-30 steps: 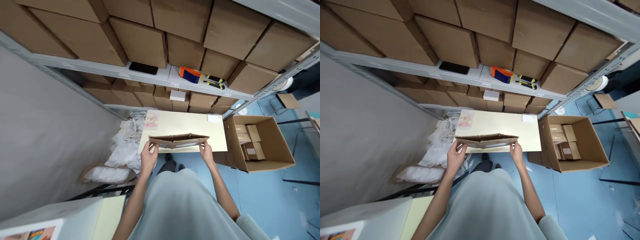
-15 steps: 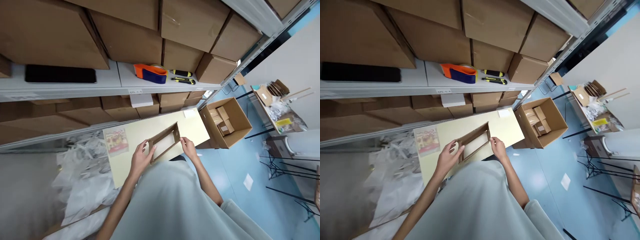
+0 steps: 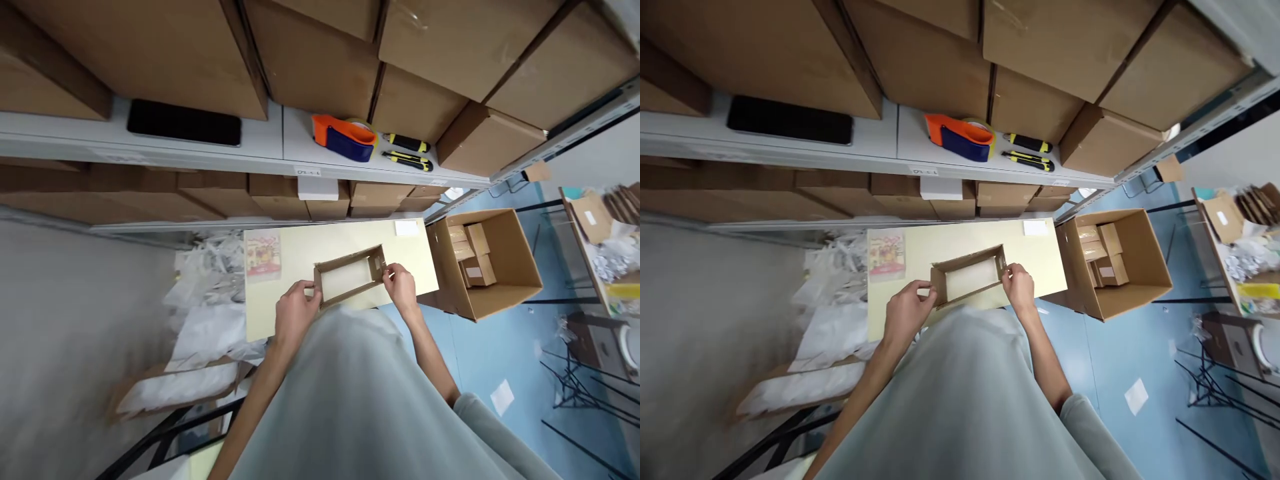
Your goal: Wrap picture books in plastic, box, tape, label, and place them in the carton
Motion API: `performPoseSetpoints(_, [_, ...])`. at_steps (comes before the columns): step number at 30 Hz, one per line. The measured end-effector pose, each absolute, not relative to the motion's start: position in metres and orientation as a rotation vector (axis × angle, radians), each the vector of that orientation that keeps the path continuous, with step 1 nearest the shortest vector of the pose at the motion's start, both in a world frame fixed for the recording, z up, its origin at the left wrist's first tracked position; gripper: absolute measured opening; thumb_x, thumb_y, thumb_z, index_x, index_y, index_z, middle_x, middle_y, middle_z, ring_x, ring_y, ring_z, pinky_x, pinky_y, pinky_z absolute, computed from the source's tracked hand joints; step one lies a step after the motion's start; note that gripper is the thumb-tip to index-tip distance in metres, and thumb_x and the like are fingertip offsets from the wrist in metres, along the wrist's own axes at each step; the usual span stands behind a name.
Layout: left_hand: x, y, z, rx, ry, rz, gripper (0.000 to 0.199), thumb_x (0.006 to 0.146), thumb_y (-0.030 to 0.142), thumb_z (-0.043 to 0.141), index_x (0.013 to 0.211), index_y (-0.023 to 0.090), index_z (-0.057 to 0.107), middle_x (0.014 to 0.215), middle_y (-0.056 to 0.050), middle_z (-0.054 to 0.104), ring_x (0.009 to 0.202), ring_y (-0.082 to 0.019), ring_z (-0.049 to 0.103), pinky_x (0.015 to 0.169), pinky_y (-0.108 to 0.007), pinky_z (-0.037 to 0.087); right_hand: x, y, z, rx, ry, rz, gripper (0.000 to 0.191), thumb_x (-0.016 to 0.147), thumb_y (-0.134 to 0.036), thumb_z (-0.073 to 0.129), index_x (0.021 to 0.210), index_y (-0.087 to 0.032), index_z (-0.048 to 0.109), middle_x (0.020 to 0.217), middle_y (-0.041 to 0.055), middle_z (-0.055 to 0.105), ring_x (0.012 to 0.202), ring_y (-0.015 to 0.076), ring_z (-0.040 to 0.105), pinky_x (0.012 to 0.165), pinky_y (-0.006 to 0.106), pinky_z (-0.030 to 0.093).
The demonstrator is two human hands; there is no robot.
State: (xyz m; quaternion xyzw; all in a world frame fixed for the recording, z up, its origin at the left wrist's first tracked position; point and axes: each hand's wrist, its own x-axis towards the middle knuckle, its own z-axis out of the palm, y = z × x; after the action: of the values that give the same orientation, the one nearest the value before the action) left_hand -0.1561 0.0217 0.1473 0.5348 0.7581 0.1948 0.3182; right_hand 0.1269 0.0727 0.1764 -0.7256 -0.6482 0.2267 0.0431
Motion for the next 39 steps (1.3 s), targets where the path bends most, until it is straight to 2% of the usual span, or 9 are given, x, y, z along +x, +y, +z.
performPoseSetpoints(7, [-0.126,0.047,0.146,1.465,2.108,0.542,0.026,0.103,0.032,0.061,0.119,0.02,0.077,0.123,-0.01,0.082,0.084,-0.025,0.08,0.082,-0.037,0.059,0.134,0.096,0.163,-1.985,-2.22,0.703,0.027,0.113,-0.024,0.051,0.128,-0.018,0.073,0.124,0.0121,0.076,0.088,0.021,0.076,0.08,0.03,0.054])
performPoseSetpoints(14, [-0.096,0.023,0.129,1.599,2.015,0.616,0.038,0.108,0.042,0.065,0.139,0.023,0.073,0.147,-0.014,0.073,0.135,-0.034,0.071,0.119,-0.048,0.058,0.156,0.11,0.141,-1.64,-2.362,0.934,0.035,0.114,-0.038,0.063,0.145,-0.024,0.071,0.132,0.0127,0.074,0.113,0.0268,0.077,0.092,0.037,0.065])
performPoseSetpoints(19, [-0.079,0.007,0.114,1.581,2.068,0.664,0.054,0.112,0.056,0.057,0.153,0.022,0.066,0.163,-0.018,0.063,0.152,-0.036,0.059,0.13,-0.057,0.049,0.178,0.118,0.125,-1.189,-2.5,0.984,0.05,0.102,-0.053,0.081,0.141,-0.022,0.076,0.156,0.0174,0.066,0.142,0.0354,0.065,0.119,0.053,0.06])
performPoseSetpoints(22, [-0.077,0.009,0.104,1.585,2.07,0.66,0.059,0.111,0.059,0.058,0.156,0.02,0.063,0.169,-0.019,0.058,0.159,-0.037,0.053,0.134,-0.059,0.045,0.185,0.125,0.115,-1.082,-2.523,0.993,0.052,0.105,-0.056,0.076,0.142,-0.02,0.075,0.158,0.0182,0.067,0.144,0.0361,0.063,0.121,0.055,0.058])
performPoseSetpoints(26, [-0.082,0.017,0.098,1.582,2.007,0.611,0.071,0.103,0.063,0.072,0.158,0.021,0.06,0.159,-0.02,0.065,0.158,-0.039,0.053,0.133,-0.06,0.047,0.183,0.131,0.108,-1.075,-2.527,1.042,0.05,0.111,-0.057,0.065,0.141,-0.018,0.074,0.134,0.0179,0.08,0.137,0.0346,0.067,0.113,0.049,0.063])
performPoseSetpoints(30, [-0.091,0.029,0.105,1.415,2.147,0.717,0.095,0.1,0.059,0.079,0.176,0.022,0.035,0.16,-0.023,0.056,0.137,-0.034,0.069,0.116,-0.051,0.062,0.174,0.134,0.11,-1.396,-2.437,1.079,0.06,0.114,-0.055,0.06,0.16,-0.018,0.058,0.133,0.0181,0.078,0.12,0.0342,0.074,0.099,0.045,0.066])
performPoseSetpoints(32, [-0.097,0.035,0.109,1.373,2.172,0.695,0.091,0.104,0.053,0.074,0.179,0.026,0.03,0.167,-0.023,0.047,0.129,-0.03,0.071,0.105,-0.045,0.068,0.17,0.134,0.112,-1.613,-2.373,1.083,0.068,0.116,-0.047,0.054,0.175,-0.019,0.038,0.135,0.018,0.074,0.109,0.0335,0.076,0.09,0.043,0.066])
performPoseSetpoints(35, [-0.105,0.045,0.111,1.479,2.086,0.582,0.068,0.107,0.043,0.069,0.17,0.029,0.049,0.174,-0.02,0.04,0.134,-0.03,0.067,0.104,-0.045,0.068,0.165,0.134,0.117,-1.795,-2.281,0.996,0.083,0.113,-0.04,0.053,0.184,-0.021,0.014,0.139,0.0196,0.066,0.103,0.0327,0.075,0.085,0.043,0.065])
performPoseSetpoints(39, [-0.109,0.053,0.107,1.562,2.013,0.581,0.079,0.108,0.033,0.064,0.179,0.026,0.031,0.177,-0.022,0.038,0.137,-0.032,0.067,0.103,-0.047,0.068,0.165,0.132,0.123,-1.873,-2.181,0.884,0.084,0.11,-0.032,0.055,0.184,-0.027,0.016,0.148,0.0206,0.055,0.1,0.028,0.073,0.086,0.042,0.065])
